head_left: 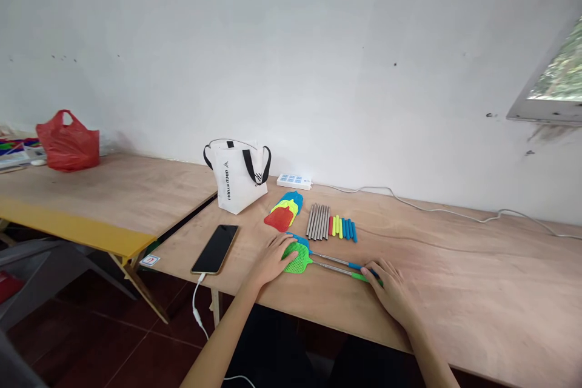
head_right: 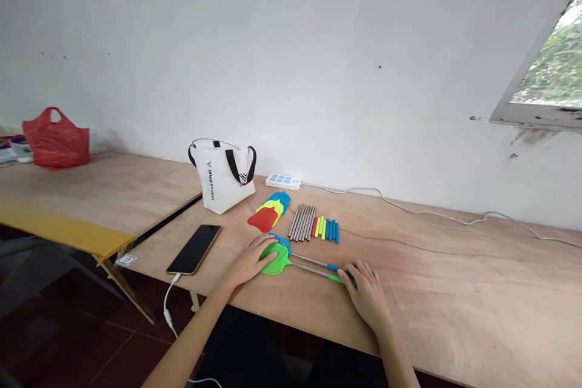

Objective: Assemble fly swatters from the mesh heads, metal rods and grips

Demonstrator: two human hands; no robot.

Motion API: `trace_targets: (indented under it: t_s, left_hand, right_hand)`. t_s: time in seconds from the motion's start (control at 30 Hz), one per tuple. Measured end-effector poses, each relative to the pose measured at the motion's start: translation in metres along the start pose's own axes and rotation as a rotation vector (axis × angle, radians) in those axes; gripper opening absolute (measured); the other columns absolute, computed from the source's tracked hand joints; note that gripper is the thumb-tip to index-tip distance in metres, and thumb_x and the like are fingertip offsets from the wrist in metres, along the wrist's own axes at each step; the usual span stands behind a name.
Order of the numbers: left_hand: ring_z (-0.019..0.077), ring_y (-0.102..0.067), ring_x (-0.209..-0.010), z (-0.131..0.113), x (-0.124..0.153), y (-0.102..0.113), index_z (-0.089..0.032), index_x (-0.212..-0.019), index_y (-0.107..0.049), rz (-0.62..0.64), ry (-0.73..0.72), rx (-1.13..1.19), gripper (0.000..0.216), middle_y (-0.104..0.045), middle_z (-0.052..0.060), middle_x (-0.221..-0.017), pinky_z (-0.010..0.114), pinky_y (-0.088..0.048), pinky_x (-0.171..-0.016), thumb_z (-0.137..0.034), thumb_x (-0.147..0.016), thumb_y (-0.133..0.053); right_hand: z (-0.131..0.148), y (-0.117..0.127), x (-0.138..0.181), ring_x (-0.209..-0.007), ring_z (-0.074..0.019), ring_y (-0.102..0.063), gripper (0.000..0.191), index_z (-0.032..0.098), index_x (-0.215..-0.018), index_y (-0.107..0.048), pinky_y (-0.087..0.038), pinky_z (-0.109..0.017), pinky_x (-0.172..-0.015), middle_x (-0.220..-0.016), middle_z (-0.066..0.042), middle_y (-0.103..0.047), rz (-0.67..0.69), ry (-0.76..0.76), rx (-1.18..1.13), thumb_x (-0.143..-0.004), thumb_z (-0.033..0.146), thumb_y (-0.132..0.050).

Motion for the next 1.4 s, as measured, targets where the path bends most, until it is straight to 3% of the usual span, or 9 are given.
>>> trace_targets:
  t_s: [0.13, 0.23, 0.7, 1.4]
  left_hand:
    - [0.0246, -0.049, -0.136, -0.0011, -0.0005, 0.0012, -0.028, -0.131, -0.059, -0.009, -0.003, 0.012, 0.038, -0.056, 0.005, -0.143, 0.045, -0.041, -0.118, -0.048, -0.102, -0.045]
    - [0.023, -0.051, -0.135, 0.0007, -0.0014, 0.0017, -0.028, -0.129, -0.061, -0.017, 0.015, 0.043, 0.038, -0.057, 0.005, -0.142, 0.044, -0.042, -0.117, -0.043, -0.105, -0.035]
    - [0.0242, -0.052, -0.132, 0.0033, -0.0011, -0.0001, -0.028, -0.129, -0.061, -0.03, 0.011, -0.003, 0.036, -0.057, 0.005, -0.14, 0.046, -0.045, -0.114, -0.036, -0.105, -0.036]
    - [0.0239, -0.052, -0.133, 0.0018, -0.0013, 0.0014, -0.027, -0.128, -0.062, -0.026, 0.016, 0.0, 0.035, -0.057, 0.005, -0.141, 0.046, -0.044, -0.116, -0.036, -0.105, -0.036]
  right_hand:
    - [0.005, -0.0012, 0.0015, -0.11, -0.0269, -0.06, 0.035, 0.033, -0.107, -0.063, -0.043, -0.043, -0.095, -0.114, -0.003, -0.067, 0.03, 0.029, 0.013, -0.099, 0.062, -0.045]
    - [0.0045, -0.0021, 0.0018, -0.113, -0.0276, -0.059, 0.036, 0.032, -0.114, -0.061, -0.043, -0.044, -0.095, -0.116, -0.003, -0.066, 0.028, 0.026, 0.035, -0.097, 0.063, -0.049]
    - [0.0055, -0.0032, 0.0016, -0.103, -0.025, -0.061, 0.033, 0.03, -0.098, -0.061, -0.045, -0.042, -0.09, -0.107, -0.003, -0.065, 0.007, 0.06, 0.048, -0.101, 0.056, -0.04]
    - [0.0044, -0.003, 0.0006, -0.104, -0.025, -0.06, 0.035, 0.032, -0.1, -0.064, -0.044, -0.043, -0.092, -0.11, -0.003, -0.066, 0.02, 0.036, 0.017, -0.101, 0.057, -0.041]
Point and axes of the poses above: each hand's wrist, its own x-axis away from the middle knuckle, its own y-axis out of the back of the hand, z = x × y, the point moved 10 cm from there along -x, towards the middle knuckle
